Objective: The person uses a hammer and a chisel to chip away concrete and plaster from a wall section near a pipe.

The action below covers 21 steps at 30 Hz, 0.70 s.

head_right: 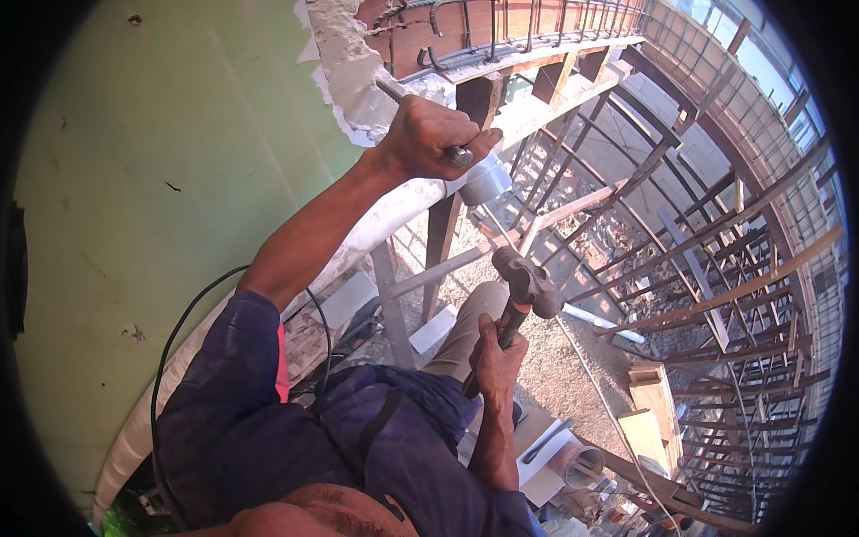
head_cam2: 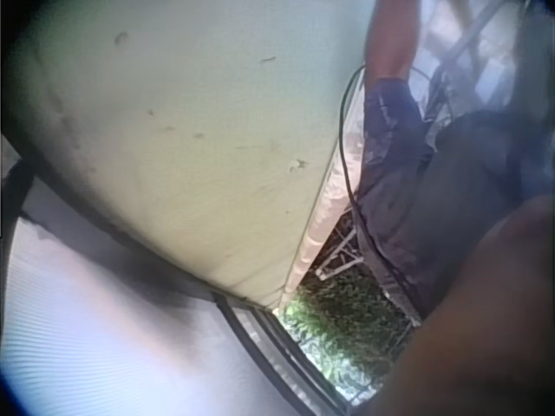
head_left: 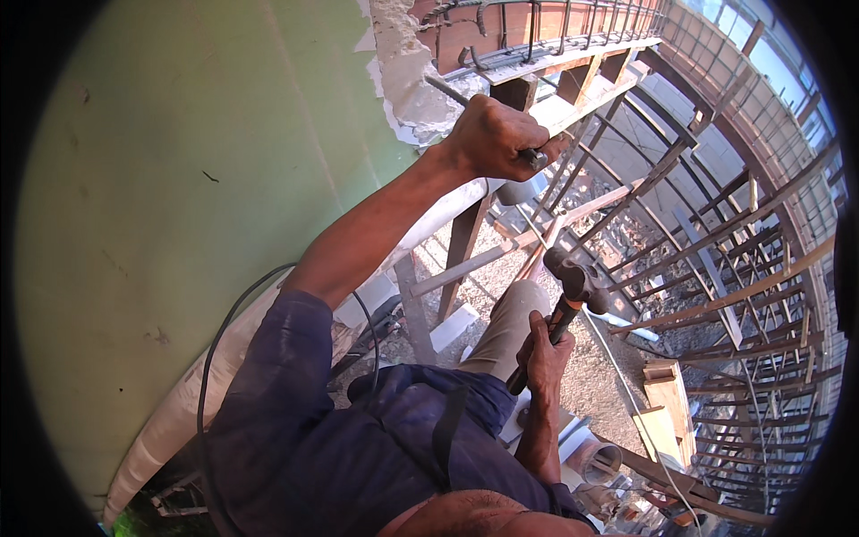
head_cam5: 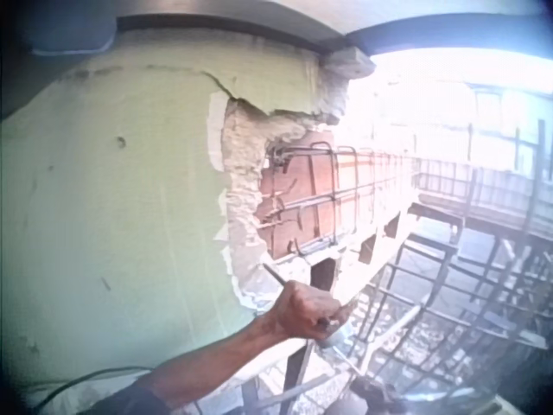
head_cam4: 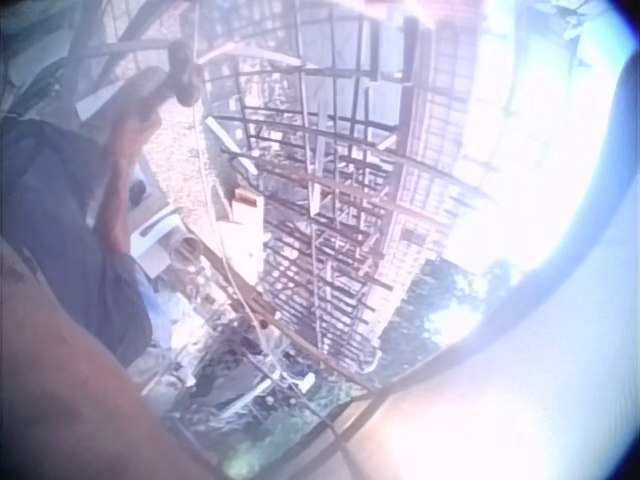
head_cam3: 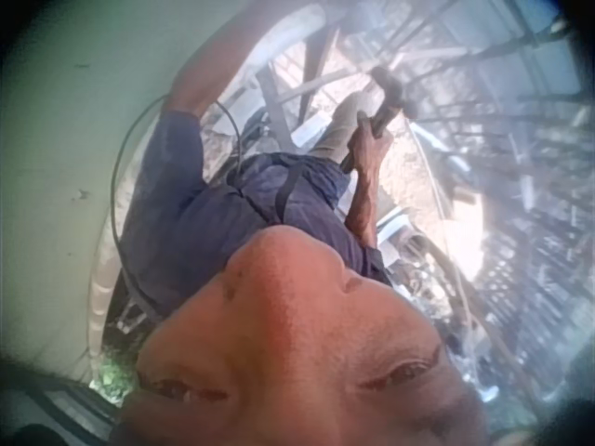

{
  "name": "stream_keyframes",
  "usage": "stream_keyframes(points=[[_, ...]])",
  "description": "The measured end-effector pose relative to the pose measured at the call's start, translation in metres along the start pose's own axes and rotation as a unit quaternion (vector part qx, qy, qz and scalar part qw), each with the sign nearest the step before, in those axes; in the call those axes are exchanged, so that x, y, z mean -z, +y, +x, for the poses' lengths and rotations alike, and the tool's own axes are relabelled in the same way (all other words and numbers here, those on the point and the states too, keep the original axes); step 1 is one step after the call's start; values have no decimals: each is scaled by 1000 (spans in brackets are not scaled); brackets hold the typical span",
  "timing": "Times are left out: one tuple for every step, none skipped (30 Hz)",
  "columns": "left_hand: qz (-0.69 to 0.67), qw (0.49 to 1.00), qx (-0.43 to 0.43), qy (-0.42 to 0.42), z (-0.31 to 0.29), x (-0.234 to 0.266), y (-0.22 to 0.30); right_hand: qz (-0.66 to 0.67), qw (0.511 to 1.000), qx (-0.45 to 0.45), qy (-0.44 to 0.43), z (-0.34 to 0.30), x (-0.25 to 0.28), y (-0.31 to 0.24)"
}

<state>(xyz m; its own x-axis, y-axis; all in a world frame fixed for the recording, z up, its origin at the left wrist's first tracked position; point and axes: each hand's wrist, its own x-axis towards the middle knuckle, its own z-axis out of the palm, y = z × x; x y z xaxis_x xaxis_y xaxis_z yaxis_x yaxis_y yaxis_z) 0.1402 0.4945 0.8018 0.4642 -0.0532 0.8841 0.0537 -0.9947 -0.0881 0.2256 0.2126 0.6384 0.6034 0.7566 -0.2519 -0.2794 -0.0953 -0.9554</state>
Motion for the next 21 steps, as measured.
stream_keyframes(points=[[-11,1000,-5,4,0,2,1,4,999,34,2,0,-2,-9],[-4,1000,-5,7,0,3,-1,7,998,68,3,0,-3,-19],[2,1000,-5,8,-2,1,-3,28,995,90,-12,-3,-8,-31],[9,1000,-5,10,-3,1,-5,38,993,113,-17,-5,-11,-38],[6,1000,-7,14,-4,1,-6,47,989,137,-22,-8,-13,-44],[2,1000,-9,17,-4,1,-7,57,985,160,-27,-10,-15,-51],[-1,1000,-10,21,-4,1,-7,86,981,172,-28,-14,-17,-62],[1,1000,-14,19,-5,2,-9,87,974,208,-33,-15,-17,-71],[3,1000,-17,17,-5,3,-10,108,966,235,-28,-16,-15,-80],[4,1000,-19,15,-5,4,-11,129,956,261,-22,-17,-15,-89],[-6,999,-26,34,-4,4,-10,144,943,298,22,-21,-25,-98],[-17,998,-33,54,-1,2,-8,164,935,311,-46,-21,-15,-103],[-27,996,-40,75,0,1,-7,201,915,339,-87,-23,-11,-112],[-17,996,-39,73,0,2,-7,237,891,365,-127,-25,-9,-120],[-8,997,-37,71,0,2,-7,221,863,429,-151,-23,-12,-130],[2,997,-36,70,-1,3,-7,249,844,449,-152,-20,-21,-136],[-13,997,-40,72,-1,-2,-8,279,825,469,-148,-19,-34,-136],[-27,996,-43,74,-1,-7,-10,308,805,487,-144,-18,-49,-137],[-42,995,-47,77,-1,-10,-11,319,824,445,-143,-10,-67,-122],[-34,995,-53,73,-1,-11,-10,331,842,403,-140,0,-81,-99],[-23,996,-59,70,1,-10,-10,175,933,296,-108,6,-92,-82]])
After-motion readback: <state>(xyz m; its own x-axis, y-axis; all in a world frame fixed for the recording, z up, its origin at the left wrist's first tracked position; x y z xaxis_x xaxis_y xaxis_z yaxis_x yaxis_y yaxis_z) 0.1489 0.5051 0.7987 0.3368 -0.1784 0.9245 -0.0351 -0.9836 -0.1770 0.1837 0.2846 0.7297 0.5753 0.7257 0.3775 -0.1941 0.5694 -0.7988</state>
